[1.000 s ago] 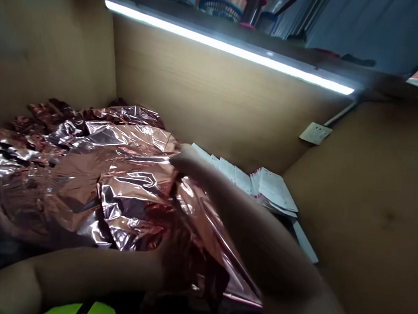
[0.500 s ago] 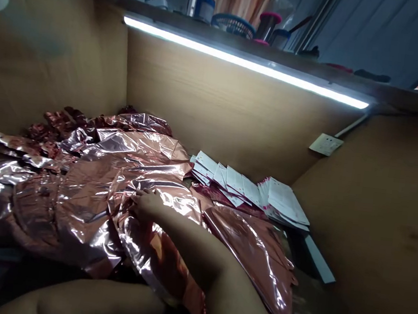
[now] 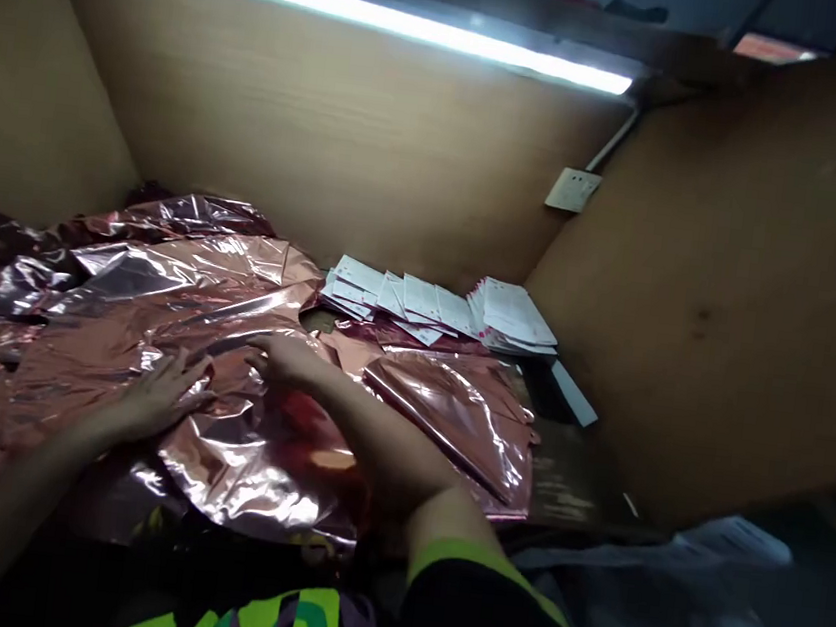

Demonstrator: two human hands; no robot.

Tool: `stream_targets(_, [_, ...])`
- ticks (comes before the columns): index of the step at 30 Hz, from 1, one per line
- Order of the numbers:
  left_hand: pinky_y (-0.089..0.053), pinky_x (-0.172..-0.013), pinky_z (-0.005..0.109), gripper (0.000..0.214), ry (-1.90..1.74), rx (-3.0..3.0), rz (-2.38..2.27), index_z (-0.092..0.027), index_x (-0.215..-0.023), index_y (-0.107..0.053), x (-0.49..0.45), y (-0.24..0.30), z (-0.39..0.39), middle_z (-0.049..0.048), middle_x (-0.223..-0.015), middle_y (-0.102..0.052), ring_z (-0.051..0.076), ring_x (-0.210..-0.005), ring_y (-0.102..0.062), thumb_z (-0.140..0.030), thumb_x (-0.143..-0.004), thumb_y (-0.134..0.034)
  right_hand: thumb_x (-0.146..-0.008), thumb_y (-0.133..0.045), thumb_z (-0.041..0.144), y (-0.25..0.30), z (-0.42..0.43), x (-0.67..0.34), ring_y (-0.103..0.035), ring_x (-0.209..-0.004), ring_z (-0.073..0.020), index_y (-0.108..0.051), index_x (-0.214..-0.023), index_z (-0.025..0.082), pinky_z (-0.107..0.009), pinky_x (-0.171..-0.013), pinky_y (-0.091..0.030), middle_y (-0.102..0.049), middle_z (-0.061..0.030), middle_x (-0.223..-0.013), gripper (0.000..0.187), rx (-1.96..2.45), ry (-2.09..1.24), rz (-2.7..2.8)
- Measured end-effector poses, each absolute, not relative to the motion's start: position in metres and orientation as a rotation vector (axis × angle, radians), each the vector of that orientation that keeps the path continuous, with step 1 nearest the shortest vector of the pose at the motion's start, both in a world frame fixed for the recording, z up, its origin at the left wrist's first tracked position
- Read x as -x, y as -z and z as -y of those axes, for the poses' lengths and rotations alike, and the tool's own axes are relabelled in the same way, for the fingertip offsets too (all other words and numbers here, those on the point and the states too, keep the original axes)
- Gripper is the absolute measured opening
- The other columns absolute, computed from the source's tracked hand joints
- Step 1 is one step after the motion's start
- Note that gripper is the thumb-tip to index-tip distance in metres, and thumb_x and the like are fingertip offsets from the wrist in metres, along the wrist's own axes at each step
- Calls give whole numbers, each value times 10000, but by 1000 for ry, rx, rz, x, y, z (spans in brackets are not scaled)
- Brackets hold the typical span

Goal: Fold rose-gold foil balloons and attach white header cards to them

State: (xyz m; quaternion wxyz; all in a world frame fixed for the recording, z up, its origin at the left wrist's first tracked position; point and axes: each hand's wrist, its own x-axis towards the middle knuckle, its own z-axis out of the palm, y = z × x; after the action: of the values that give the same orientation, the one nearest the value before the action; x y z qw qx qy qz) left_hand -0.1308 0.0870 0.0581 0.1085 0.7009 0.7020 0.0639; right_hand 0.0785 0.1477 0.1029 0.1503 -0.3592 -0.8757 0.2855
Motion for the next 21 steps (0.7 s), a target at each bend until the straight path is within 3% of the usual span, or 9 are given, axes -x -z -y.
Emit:
stream_targets(3, [-224,-1115,569,734,-51,-2100,-2102,-66,-1486,-304,141,-48,-88,261,-1579,-123,453,-1441,-121,-482,-892,-416,-923,-532,479,-83,-129,-127,-304,-1401,-320,-573,-1300,226,-506,-1125,-241,-525,-105,-1401,456,1122,-569,2669])
stream_targets(6, [-116,-1134,608,627,-86,-2330,-2161,-126,-1478,-353,141,-55,-79,164,-1610,-112,429,-1458,-3,-421,-925,-358,-868,-536,619,-53,-114,-150,-69,-1464,-379,-367,-1467,173,-592,-1144,-84,-270,-171,-1561,765,1336,-550,2683])
stream_targets(7, [-83,-1145,597,598,-57,-2422,-2078,-167,-1472,-375,140,-56,-76,120,-1613,-140,396,-1468,10,-416,-929,-348,-870,-547,603,-46,-111,-154,-80,-1461,-380,-345,-1476,162,-590,-1143,-89,-237,-181,-1571,776,1366,-588,2639])
stream_targets(9, [-75,-1163,553,567,98,-2511,-1816,-220,-1463,-399,138,-51,-73,77,-1603,-205,331,-1483,-32,-412,-934,-326,-917,-535,497,-44,-105,-165,-236,-1420,-350,-443,-1406,156,-545,-1131,-192,-349,-184,-1514,603,1320,-660,2514])
stream_targets(11, [-103,-1155,556,590,216,-2443,-1710,-209,-1480,-368,139,-38,-72,99,-1603,-191,328,-1483,-51,-435,-941,-283,-965,-471,415,-54,-92,-188,-434,-1294,-288,-527,-1312,162,-459,-1065,-341,-512,-161,-1375,433,1260,-720,2389])
stream_targets(13, [-102,-1137,598,633,205,-2384,-1749,-179,-1517,-266,142,-24,-73,124,-1614,-100,349,-1479,-4,-463,-954,-217,-965,-466,430,-65,-66,-222,-531,-1186,-241,-495,-1338,193,-388,-991,-426,-560,-128,-1308,443,1237,-799,2290])
stream_targets(17, [-89,-1139,595,691,175,-2350,-1808,-139,-1538,-133,147,-10,-74,138,-1615,-7,342,-1476,48,-511,-956,-162,-694,-779,506,-57,11,-270,-438,-1306,-290,-337,-1458,236,-421,-1070,-380,-433,-134,-1446,923,1235,-791,2210])
stream_targets(19, [-86,-1144,579,680,191,-2356,-1805,-105,-1535,-138,146,-11,-72,148,-1612,3,337,-1474,56,-484,-970,-131,-691,-787,416,-38,39,-269,-400,-1335,-301,-357,-1439,217,-456,-1100,-344,-416,-153,-1458,885,1278,-631,2182])
stream_targets(21, [-96,-1144,571,641,172,-2406,-1781,-85,-1529,-157,144,-15,-69,152,-1610,-22,333,-1473,44,-427,-991,-92,-762,-696,284,-20,51,-259,-435,-1303,-283,-438,-1369,210,-464,-1087,-355,-461,-153,-1424,664,1291,-505,2129])
